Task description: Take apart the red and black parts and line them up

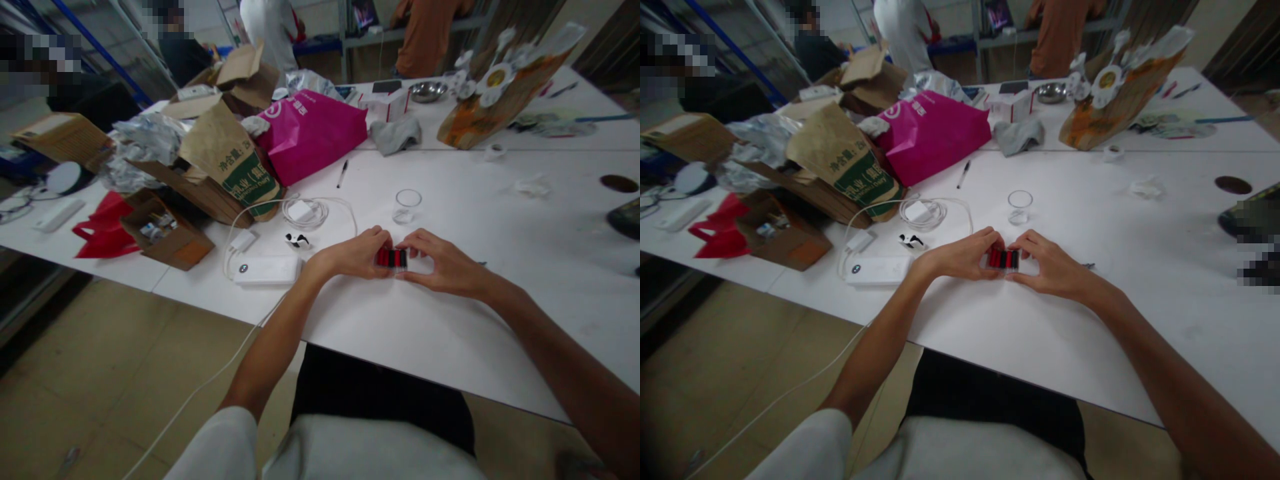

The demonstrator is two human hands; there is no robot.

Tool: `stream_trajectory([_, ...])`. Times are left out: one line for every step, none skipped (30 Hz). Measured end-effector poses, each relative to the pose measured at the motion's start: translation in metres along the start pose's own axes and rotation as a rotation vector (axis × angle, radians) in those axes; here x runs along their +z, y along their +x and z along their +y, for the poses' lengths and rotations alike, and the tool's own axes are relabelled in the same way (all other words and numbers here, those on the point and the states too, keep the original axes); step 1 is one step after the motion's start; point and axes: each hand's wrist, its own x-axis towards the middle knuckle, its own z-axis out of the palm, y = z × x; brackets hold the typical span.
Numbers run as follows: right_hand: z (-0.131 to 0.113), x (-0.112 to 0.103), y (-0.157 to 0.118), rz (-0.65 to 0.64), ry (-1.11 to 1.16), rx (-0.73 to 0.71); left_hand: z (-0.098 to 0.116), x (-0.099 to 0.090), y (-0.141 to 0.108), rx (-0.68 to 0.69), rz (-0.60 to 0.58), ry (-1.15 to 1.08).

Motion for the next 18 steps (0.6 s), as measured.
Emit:
stream_trajectory([0.0, 0.0, 0.0, 0.0, 0.001, -0.003, 0.0, 0.0, 0.0, 0.002, -0.001, -0.003])
stream_trajectory([0.0, 0.0, 0.0, -0.001, 0.001, -0.005, 0.0, 0.0, 0.0, 0.005, -0.001, -0.004])
stream_trajectory([0.0, 0.0, 0.0, -0.003, -0.001, -0.007, 0.0, 0.0, 0.0, 0.007, -0.001, -0.005])
stream_trajectory([0.0, -0.001, 0.0, -0.006, -0.004, -0.006, -0.001, 0.0, 0.0, 0.009, -0.001, -0.004])
stream_trajectory([0.0, -0.001, 0.0, -0.006, -0.006, -0.004, -0.001, 0.0, 0.0, 0.008, -0.001, -0.003])
stream_trajectory([0.0, -0.001, 0.0, -0.006, -0.007, -0.001, -0.001, 0.0, 0.0, 0.006, -0.001, -0.002])
stream_trajectory([0.0, -0.001, 0.0, -0.005, -0.006, 0.001, -0.001, 0.0, 0.0, 0.003, -0.001, -0.001])
stream_trajectory([0.0, -0.001, 0.0, -0.003, -0.004, 0.002, -0.001, 0.001, 0.0, 0.0, 0.0, -0.001])
stream_trajectory([0.0, -0.001, 0.0, -0.001, -0.002, 0.004, -0.002, 0.001, 0.001, -0.001, 0.001, -0.001])
stream_trajectory([0.0, 0.0, 0.0, 0.0, -0.003, 0.007, -0.002, 0.001, 0.001, 0.0, 0.003, -0.001])
stream_trajectory([0.0, 0.0, 0.0, 0.001, -0.005, 0.01, -0.002, 0.002, 0.001, 0.0, 0.004, -0.002])
stream_trajectory([0.0, 0.001, 0.0, 0.0, -0.009, 0.013, -0.002, 0.002, 0.001, 0.001, 0.003, -0.003])
stream_trajectory([0.0, 0.001, 0.0, -0.002, -0.013, 0.014, -0.002, 0.001, 0.0, 0.002, 0.001, -0.006])
stream_trajectory([-0.001, 0.001, 0.0, -0.003, -0.014, 0.014, -0.002, 0.001, 0.0, 0.002, 0.001, -0.009])
stream_trajectory([-0.001, 0.0, -0.001, -0.003, -0.012, 0.012, -0.002, 0.0, 0.0, 0.002, 0.003, -0.012])
stream_trajectory([-0.002, -0.002, -0.001, 0.0, -0.009, 0.011, -0.002, -0.002, -0.001, 0.0, 0.008, -0.015])
stream_trajectory([-0.003, -0.006, -0.001, 0.008, -0.006, 0.011, -0.002, -0.004, -0.002, -0.002, 0.017, -0.019])
stream_trajectory([-0.005, -0.01, -0.001, 0.02, -0.007, 0.014, -0.001, -0.005, -0.002, -0.006, 0.029, -0.024])
